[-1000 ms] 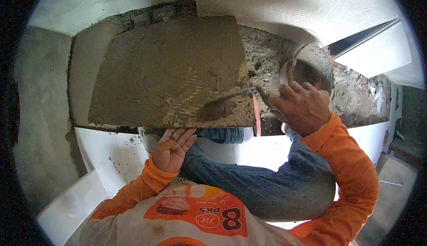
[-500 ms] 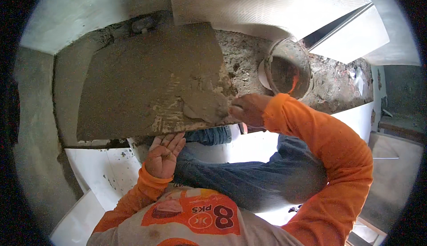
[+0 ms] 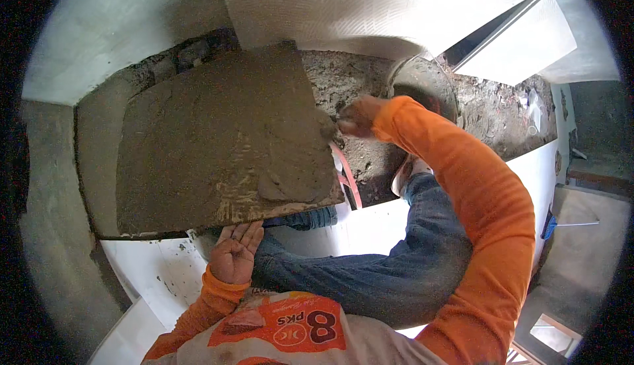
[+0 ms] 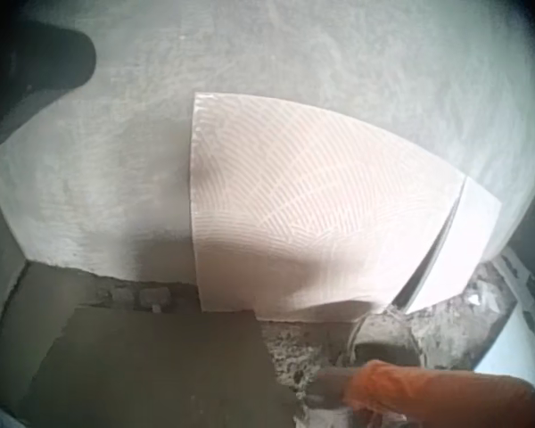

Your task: The person spreads mortar onto the back of a tile using a trowel and then places the tile onto the floor, tapping it with a rubber mallet to level it.

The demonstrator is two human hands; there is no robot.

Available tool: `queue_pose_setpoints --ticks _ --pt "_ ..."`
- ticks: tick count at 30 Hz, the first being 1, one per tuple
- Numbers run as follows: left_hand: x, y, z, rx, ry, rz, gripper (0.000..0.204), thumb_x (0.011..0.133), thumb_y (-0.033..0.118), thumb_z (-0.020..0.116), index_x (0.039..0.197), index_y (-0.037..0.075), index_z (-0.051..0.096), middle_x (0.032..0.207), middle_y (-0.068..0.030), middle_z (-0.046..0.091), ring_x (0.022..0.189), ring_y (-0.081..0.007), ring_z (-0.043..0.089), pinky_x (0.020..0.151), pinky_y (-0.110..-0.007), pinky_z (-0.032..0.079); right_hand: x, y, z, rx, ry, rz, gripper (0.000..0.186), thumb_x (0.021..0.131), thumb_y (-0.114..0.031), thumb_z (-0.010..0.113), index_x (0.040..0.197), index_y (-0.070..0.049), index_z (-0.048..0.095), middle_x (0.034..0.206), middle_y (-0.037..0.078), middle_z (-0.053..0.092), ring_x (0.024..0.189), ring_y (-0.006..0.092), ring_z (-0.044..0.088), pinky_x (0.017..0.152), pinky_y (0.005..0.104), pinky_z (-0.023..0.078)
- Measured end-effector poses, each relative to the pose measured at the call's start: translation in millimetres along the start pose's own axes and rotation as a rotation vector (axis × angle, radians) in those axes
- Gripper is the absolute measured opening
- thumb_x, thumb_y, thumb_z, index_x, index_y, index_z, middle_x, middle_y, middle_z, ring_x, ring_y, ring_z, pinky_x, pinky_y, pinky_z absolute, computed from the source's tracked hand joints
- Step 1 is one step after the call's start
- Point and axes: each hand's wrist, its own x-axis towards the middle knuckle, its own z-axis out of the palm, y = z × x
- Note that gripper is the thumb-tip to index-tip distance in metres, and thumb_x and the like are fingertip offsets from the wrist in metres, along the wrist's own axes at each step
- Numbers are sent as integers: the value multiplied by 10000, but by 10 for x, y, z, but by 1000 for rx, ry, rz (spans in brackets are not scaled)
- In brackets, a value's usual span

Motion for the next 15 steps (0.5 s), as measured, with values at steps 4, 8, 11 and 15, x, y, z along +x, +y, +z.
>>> queue_pose_setpoints --ticks 4,8,11,15 --pt "40 -14 -64 -2 -2 -11 527 659 -115 374 1182 -58 354 1187 -234 438 1224 -402 392 1039 -494 367 110 -46 -214 97 -45 146 384 890 -349 438 980 -20 612 852 185 628 734 351 603 723 441 485" --pt "-37 40 29 -11 18 8 503 669 -112 376 1169 -56 371 1174 -234 453 1201 -397 421 1029 -488 381 -383 -154 -113 123 -170 194 392 901 -350 431 984 -19 625 810 176 633 726 287 618 699 410 495" --pt "-92 85 123 -44 24 16 509 663 -120 385 1169 -73 363 1170 -241 450 1210 -411 402 1027 -495 385 -858 -283 -344 272 -296 257 378 913 -359 443 924 -25 619 747 125 622 679 210 612 656 341 503" --pt "-126 104 161 -5 -58 25 551 674 -111 373 1221 -50 348 1205 -228 450 1213 -390 415 1030 -481 383 -993 -121 -497 401 -347 558 365 921 -354 450 862 -27 600 649 72 573 588 168 574 526 315 469"
